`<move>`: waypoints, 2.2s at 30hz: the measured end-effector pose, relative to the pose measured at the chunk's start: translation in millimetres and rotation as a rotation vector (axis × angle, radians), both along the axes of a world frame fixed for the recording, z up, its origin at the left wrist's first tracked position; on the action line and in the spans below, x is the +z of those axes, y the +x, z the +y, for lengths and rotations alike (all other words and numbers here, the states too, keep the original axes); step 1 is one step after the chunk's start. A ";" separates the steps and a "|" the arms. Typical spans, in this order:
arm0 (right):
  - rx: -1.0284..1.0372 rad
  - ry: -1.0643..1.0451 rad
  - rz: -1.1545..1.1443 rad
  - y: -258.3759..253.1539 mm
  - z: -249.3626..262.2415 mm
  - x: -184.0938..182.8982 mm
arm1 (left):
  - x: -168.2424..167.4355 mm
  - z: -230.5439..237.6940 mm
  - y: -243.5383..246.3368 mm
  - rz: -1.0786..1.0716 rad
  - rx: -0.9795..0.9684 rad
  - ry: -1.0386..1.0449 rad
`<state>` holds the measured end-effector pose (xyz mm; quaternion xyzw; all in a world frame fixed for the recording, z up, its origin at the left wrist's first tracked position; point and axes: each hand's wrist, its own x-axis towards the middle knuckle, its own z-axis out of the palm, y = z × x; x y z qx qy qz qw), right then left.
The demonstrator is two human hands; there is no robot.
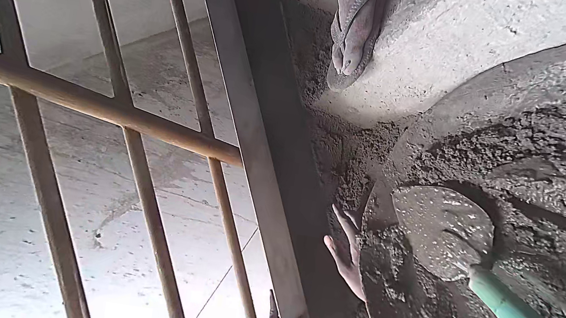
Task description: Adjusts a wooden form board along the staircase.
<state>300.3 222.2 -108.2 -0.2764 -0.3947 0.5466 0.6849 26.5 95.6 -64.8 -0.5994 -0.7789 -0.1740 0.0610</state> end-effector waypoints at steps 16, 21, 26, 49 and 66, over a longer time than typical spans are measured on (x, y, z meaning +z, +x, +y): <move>-0.368 0.336 -0.729 -42.9 74.3 73.8 | -3.9 -3.8 -4.3 0.088 -0.059 0.058; -0.255 0.434 -0.720 -27.9 87.1 67.6 | -4.8 -4.4 -3.5 0.104 -0.050 0.084; -0.204 0.451 -0.704 -23.1 88.7 70.9 | -7.4 -3.8 -3.6 0.076 -0.006 0.108; -0.106 0.626 -0.627 -9.4 111.9 73.9 | -2.1 7.4 2.7 -0.050 -0.045 0.036; -0.132 0.697 -0.719 0.8 114.0 66.3 | -1.3 2.7 -5.3 -0.049 -0.086 -0.064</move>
